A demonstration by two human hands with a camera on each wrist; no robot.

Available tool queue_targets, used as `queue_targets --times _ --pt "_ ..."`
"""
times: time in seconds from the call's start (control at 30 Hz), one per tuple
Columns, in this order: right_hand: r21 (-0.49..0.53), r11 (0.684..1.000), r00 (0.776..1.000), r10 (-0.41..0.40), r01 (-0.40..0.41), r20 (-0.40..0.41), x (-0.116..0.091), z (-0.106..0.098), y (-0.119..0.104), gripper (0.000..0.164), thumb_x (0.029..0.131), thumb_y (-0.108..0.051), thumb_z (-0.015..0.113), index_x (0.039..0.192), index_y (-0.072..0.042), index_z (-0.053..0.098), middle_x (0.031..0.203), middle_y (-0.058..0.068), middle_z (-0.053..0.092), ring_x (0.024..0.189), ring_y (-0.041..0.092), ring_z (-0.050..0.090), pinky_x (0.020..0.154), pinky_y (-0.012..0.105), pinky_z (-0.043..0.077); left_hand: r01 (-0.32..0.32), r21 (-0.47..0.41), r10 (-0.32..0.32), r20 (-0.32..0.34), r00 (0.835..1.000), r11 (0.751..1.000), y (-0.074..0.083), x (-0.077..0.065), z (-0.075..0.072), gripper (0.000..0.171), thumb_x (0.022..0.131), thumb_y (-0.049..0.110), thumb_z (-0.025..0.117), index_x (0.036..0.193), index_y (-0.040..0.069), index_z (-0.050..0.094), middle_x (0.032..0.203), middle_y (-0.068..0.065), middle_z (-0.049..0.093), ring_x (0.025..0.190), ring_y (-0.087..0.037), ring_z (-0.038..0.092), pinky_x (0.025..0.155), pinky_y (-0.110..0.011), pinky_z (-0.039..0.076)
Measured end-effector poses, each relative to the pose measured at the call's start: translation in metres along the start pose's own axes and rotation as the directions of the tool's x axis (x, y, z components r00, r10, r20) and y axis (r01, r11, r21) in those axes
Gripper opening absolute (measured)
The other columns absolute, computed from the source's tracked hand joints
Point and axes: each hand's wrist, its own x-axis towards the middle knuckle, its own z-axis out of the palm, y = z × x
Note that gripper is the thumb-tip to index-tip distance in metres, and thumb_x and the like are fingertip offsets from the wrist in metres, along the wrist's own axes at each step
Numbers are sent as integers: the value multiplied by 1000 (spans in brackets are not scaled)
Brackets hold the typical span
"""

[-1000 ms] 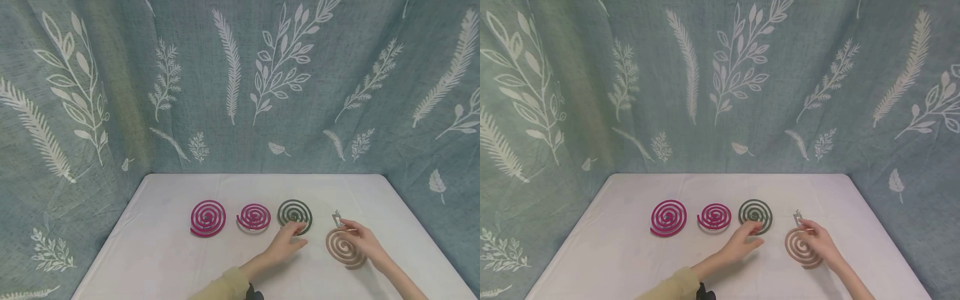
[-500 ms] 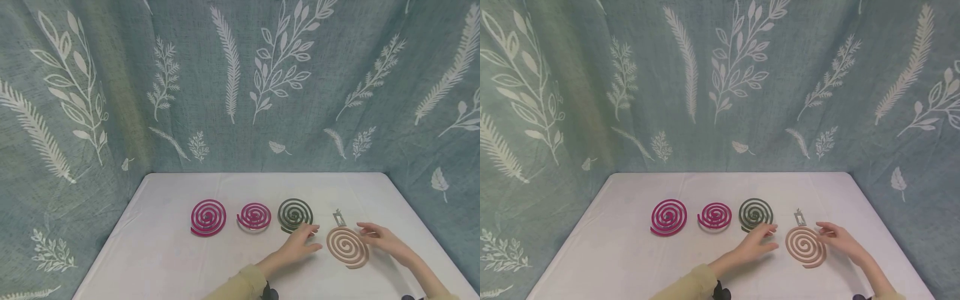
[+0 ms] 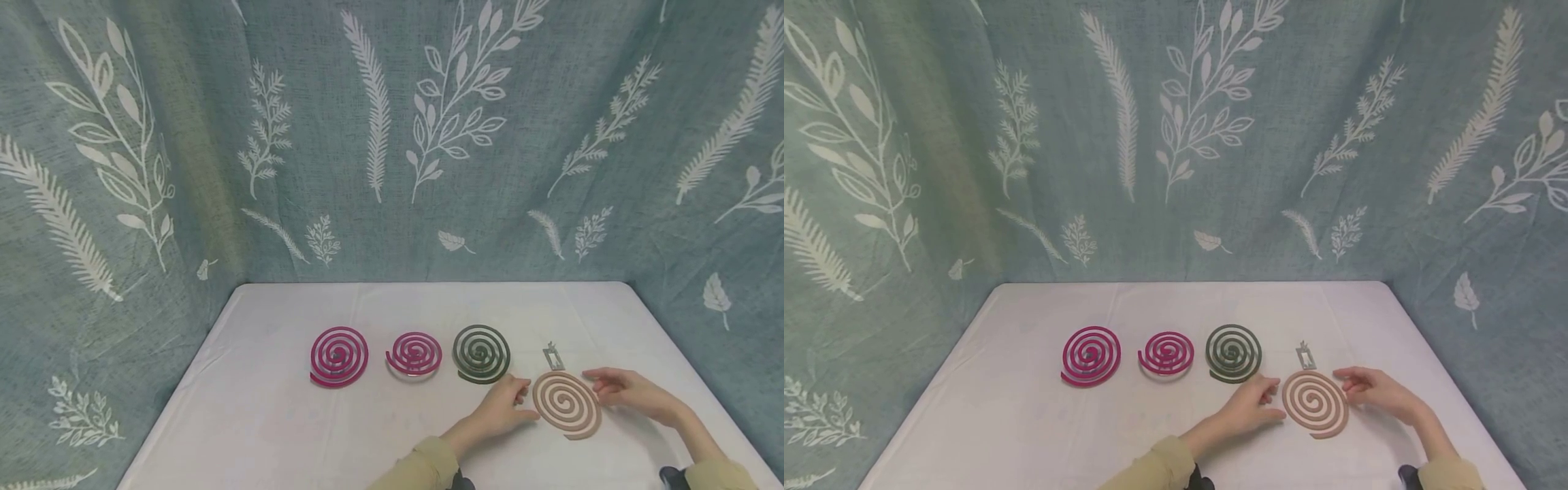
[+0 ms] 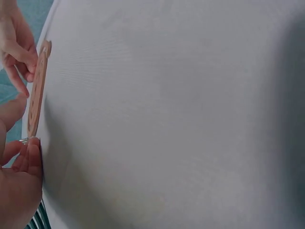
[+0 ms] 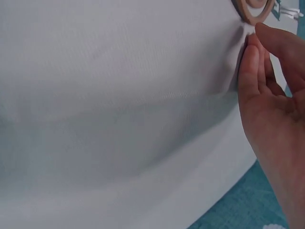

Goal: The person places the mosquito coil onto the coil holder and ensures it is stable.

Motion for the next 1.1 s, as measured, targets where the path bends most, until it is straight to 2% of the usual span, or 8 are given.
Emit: queue_targets --times 0.2,0.47,0.9,1.1 --pt "22 999 998 -49 49 42 3 -5 1 60 81 -1 58 133 18 36 98 8 57 82 7 55 71 22 50 11 15 -10 -42 999 1000 -2 4 8 55 81 25 73 129 5 53 89 7 47 73 5 40 70 -9 43" --pt "25 994 992 -110 109 64 3 -5 5 58 80 3 57 132 18 37 96 7 57 78 7 54 71 20 49 74 35 -71 -97 993 997 6 6 17 58 75 27 77 126 8 56 95 7 47 76 3 43 71 -11 44" --pt "-20 997 998 -70 70 10 4 -2 6 55 80 -1 62 130 15 45 100 10 61 82 4 55 73 20 49 93 85 -75 -190 979 992 9 10 23 54 70 30 81 116 8 61 94 6 49 83 1 50 78 -13 47" --pt "-19 997 998 -70 70 4 4 1 11 57 78 -2 62 130 13 45 99 8 59 84 10 54 73 20 48 105 100 -84 -201 976 989 8 12 24 53 70 32 81 114 10 62 92 8 49 80 2 49 74 -12 47"
